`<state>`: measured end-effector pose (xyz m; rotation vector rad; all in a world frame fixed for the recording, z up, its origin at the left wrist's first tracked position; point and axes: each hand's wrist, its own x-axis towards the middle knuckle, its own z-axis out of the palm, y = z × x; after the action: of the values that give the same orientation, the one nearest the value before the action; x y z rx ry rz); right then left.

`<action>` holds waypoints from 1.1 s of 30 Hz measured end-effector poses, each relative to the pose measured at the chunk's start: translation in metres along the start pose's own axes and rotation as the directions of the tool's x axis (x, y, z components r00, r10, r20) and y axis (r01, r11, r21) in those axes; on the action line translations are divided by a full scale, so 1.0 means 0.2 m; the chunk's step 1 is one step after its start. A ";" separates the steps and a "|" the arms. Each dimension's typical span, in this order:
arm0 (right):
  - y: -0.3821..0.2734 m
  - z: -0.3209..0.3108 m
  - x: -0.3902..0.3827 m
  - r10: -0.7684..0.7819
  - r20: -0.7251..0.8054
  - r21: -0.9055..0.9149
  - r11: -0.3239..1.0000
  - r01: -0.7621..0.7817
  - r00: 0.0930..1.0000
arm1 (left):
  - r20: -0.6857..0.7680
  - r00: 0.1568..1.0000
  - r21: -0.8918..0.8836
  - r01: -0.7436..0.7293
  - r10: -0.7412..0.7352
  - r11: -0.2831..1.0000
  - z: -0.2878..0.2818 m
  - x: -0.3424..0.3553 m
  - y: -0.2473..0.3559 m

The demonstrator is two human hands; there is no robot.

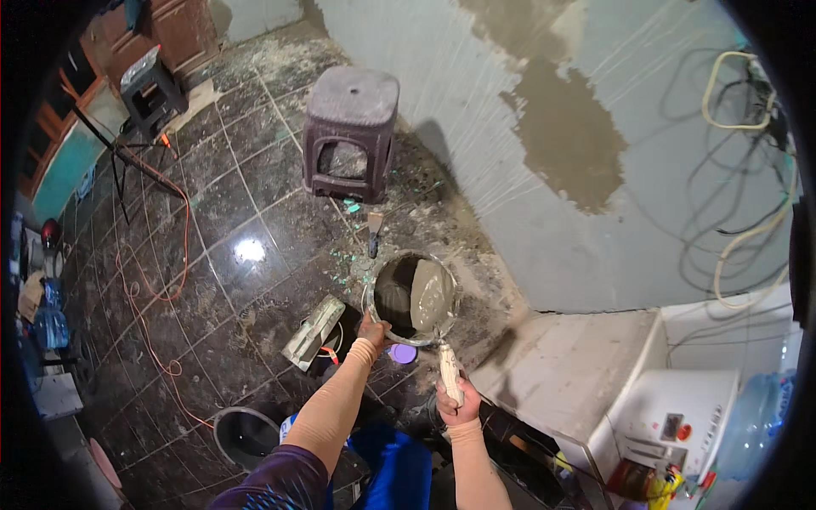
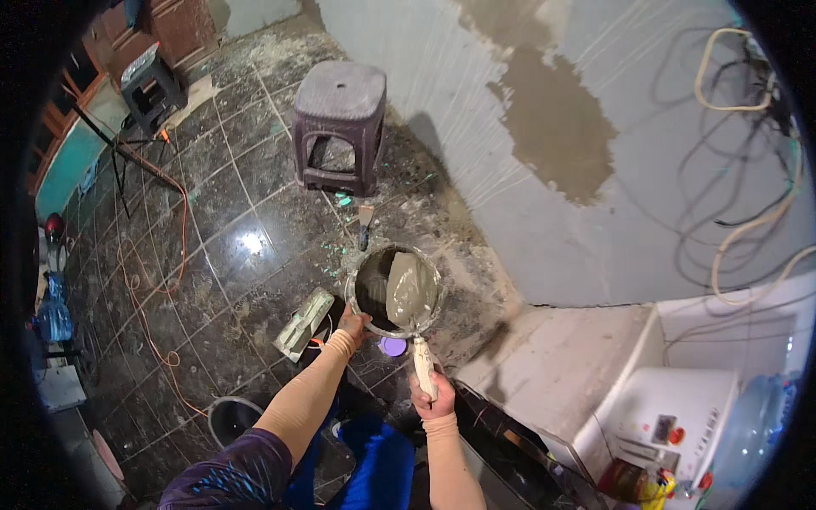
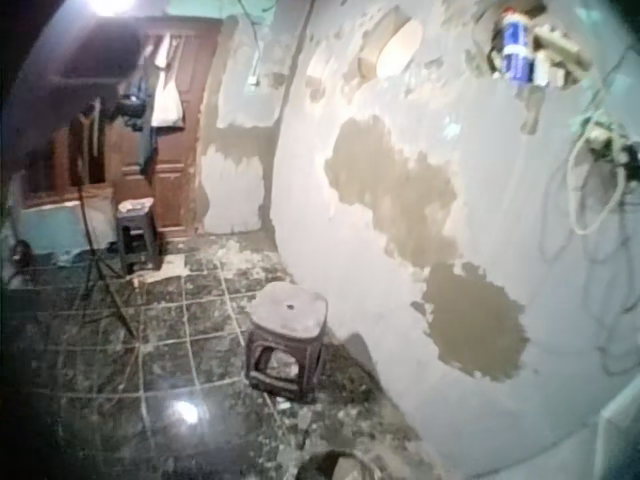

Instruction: Apply plaster to a concrete wall structure using a trowel and hawk.

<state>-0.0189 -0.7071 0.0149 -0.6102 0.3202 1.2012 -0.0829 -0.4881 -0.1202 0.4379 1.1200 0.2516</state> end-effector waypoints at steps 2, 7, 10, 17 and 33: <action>0.04 -0.17 0.10 0.024 -0.005 -0.026 0.999 -0.024 1.000 | 0.028 0.999 0.007 -0.021 0.021 1.000 -0.06 0.19 -0.12; 0.07 -0.49 0.31 0.002 -0.083 -0.032 0.999 -0.004 0.997 | -0.008 0.999 -0.097 0.040 -0.041 0.994 -0.14 0.64 -0.31; 0.08 -0.61 0.43 0.018 -0.110 -0.052 0.998 -0.024 0.994 | -0.053 0.996 0.001 0.065 -0.065 0.998 -0.25 0.76 -0.42; 0.10 -0.70 0.62 -0.017 -0.091 -0.047 0.999 0.012 0.996 | 0.103 0.928 0.987 -0.052 0.358 -0.151 -0.94 0.62 -0.24; 0.18 -0.63 0.43 -0.024 -0.095 0.009 1.000 0.025 0.995 | -0.111 0.769 0.962 -0.076 0.630 0.262 -1.33 0.37 -0.03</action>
<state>-0.0121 -0.7078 -0.1429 -0.6616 0.3973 1.1481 -0.2941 -0.4067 -0.2790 1.8360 1.6018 0.0945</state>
